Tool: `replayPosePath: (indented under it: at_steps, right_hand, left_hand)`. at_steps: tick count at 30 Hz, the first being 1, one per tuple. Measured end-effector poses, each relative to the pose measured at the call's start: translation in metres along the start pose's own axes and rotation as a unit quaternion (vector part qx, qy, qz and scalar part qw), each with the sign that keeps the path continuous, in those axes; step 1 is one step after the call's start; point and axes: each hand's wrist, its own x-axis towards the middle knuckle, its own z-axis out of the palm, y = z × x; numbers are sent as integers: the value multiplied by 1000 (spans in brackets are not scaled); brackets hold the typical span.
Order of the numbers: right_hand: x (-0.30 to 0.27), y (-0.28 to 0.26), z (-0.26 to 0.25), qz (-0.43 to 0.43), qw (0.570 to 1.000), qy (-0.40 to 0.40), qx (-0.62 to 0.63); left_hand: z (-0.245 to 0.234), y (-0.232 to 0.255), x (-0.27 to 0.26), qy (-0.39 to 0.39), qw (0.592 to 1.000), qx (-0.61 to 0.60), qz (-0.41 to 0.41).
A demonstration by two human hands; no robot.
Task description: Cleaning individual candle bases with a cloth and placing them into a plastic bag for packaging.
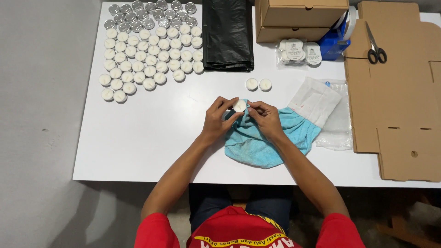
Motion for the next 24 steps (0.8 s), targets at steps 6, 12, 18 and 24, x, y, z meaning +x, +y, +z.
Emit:
replayPosePath:
  at_steps: [6, 12, 18, 24]
  right_hand:
    - [-4, -25, 6, -8, 998, -65, 17]
    - [-2, 5, -6, -10, 998, -52, 14]
    - [2, 32, -14, 6, 985, -121, 126]
    - [0, 20, -7, 57, 945, -116, 301]
  left_hand:
    - [-3, 0, 1, -19, 1000, -6, 20]
    - [-5, -1, 2, -22, 999, -29, 25]
    - [-1, -3, -3, -13, 1000, -18, 11]
    - [4, 17, 2, 39, 993, -91, -67]
